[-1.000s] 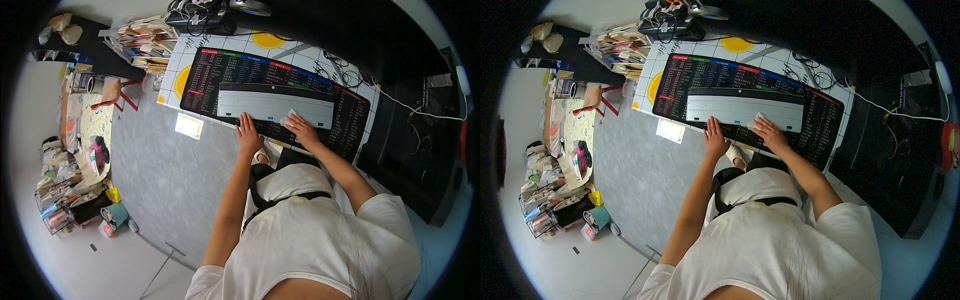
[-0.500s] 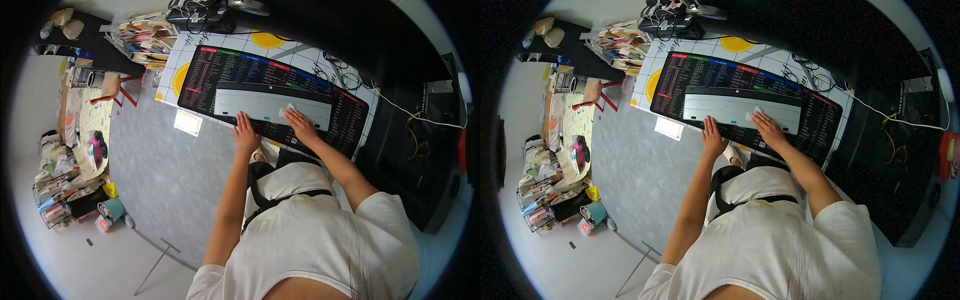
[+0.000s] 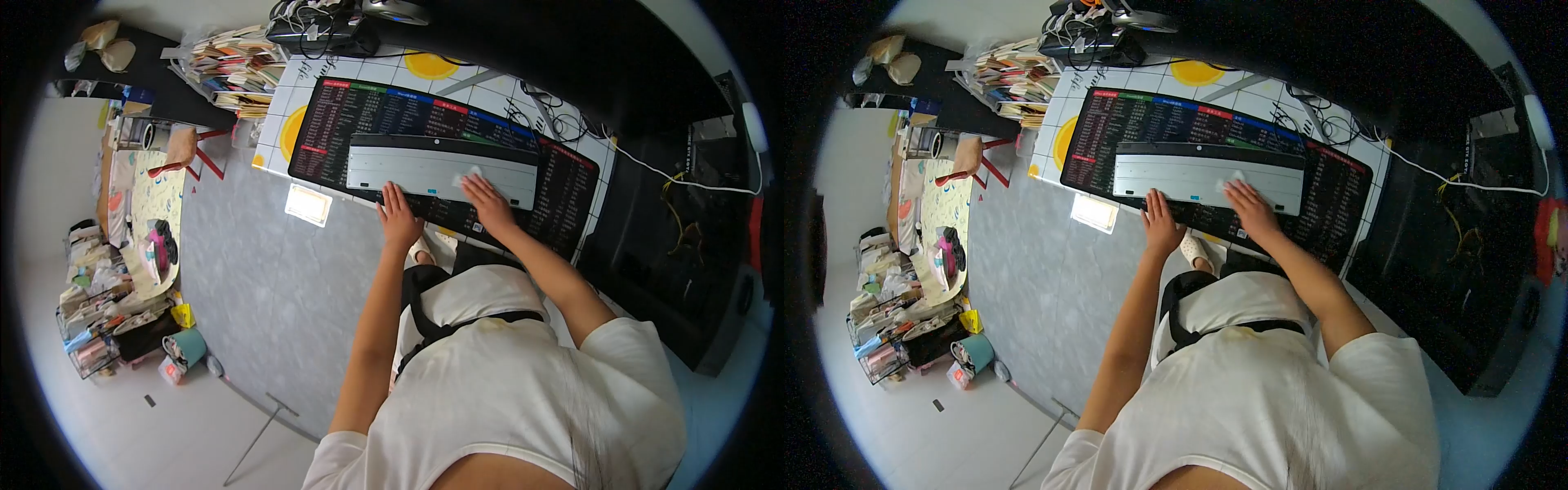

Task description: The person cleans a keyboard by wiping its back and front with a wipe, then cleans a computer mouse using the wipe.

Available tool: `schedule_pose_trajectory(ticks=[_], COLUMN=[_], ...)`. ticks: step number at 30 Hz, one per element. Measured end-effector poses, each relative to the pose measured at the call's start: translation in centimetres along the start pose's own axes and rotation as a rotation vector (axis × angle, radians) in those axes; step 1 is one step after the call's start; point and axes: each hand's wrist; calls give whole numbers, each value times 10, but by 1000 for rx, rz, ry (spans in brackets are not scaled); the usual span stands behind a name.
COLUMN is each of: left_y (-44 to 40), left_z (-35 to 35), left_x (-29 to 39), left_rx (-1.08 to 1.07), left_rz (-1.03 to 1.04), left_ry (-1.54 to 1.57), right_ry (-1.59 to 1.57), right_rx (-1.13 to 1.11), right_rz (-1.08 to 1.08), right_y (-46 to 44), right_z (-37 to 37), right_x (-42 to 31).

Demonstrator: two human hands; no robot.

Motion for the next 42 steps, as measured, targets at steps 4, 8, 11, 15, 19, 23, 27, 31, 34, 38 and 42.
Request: schedule_pose_trajectory(ticks=[4, 8, 11, 15, 19, 23, 27, 31, 34, 38, 42], left_y=[5, 8, 10, 13, 11, 7, 11, 15, 14, 15, 13], left_z=[0, 8, 12, 7, 4, 10, 13, 13, 18, 19, 17], left_x=[22, 42, 49, 53, 53, 50, 57, 60, 64, 63, 64], left_rx=[24, -36, -20, -46, -75, -42, -5, 26, 1, 45, 5], left_rz=[327, 273, 247, 232, 215, 238, 221, 255, 272, 280, 266], left_ry=[-251, -58, -70, -92, -90, -112, -129, -213, -218, -205, -147], right_ry=[-190, -167, -41, -29, -103, -19, -25, 4, -22, -152, -119], right_rx=[-24, -10, 35, 105, 93, 83, 129, 91, 132, 141, 152], right_rz=[-124, 4, 82, 170, 81, 234, 266, 266, 403, 470, 275], right_y=[-32, 11, 55, 49, 50, 58, 54, 69, 84, 90, 88], right_z=[6, -8, -27, -21, -18, -32, -26, -30, -38, -42, -31], right_x=[-26, 1, 30, 14, 8, 28, 25, 32, 38, 26, 18])
Point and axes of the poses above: each hand's wrist, its own y-axis away from the middle knuckle, its own z-axis out of the palm, x = y × z, and after that the axes turned 5 degrees about -z, right-handed
